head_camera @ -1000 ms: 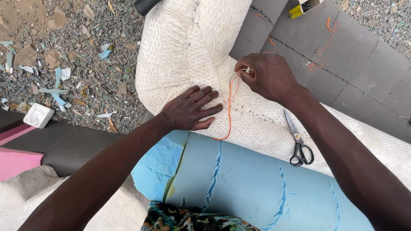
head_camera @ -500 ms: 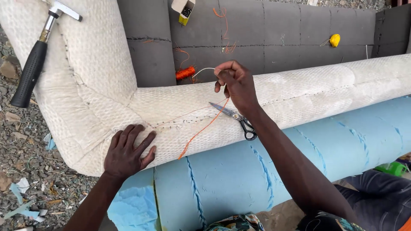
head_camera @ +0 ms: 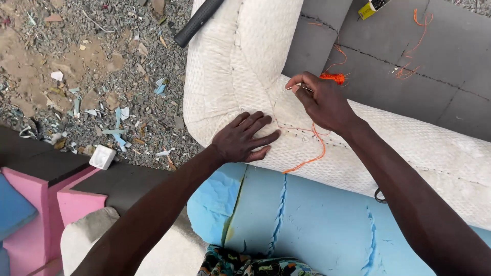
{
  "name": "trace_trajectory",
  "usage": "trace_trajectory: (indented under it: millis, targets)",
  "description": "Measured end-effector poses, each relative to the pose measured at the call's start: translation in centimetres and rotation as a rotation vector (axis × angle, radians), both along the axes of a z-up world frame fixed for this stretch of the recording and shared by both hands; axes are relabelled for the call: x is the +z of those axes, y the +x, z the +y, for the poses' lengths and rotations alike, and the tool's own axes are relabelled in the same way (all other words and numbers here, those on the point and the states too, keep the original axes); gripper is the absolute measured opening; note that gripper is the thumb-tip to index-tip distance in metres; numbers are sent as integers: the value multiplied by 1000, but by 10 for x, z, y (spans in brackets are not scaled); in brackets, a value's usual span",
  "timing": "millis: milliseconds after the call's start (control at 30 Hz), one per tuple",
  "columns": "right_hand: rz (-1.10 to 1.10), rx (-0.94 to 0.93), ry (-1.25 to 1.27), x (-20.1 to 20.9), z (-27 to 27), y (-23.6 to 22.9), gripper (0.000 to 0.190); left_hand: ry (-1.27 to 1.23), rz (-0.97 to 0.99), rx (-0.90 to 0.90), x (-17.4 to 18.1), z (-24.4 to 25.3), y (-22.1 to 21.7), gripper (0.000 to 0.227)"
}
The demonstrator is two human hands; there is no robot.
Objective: Hand-sewing orange thread through white padding to secure it to a furniture frame.
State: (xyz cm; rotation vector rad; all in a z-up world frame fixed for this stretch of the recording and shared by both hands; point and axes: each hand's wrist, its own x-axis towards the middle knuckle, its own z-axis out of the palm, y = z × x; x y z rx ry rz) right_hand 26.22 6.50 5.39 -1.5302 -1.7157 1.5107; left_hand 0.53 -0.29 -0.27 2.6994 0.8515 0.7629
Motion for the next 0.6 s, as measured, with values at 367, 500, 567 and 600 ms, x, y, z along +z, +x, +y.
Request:
trace_trajectory:
  millis: [367, 500, 567, 600]
  targets:
    - [-75, 195, 11, -7, 2, -4, 10, -62, -26, -12, -3, -1, -2, 35]
    - [-90, 215, 97, -12, 0, -6, 8, -64, -12, -15, -2, -1, -4, 34]
    - [-90, 224, 123, -17, -2, -6, 7, -77, -7, -15, -1, -1, -5, 34]
    - [-89, 230, 152, -20, -3, -6, 7, -87, -1, -18, 0, -1, -6, 34]
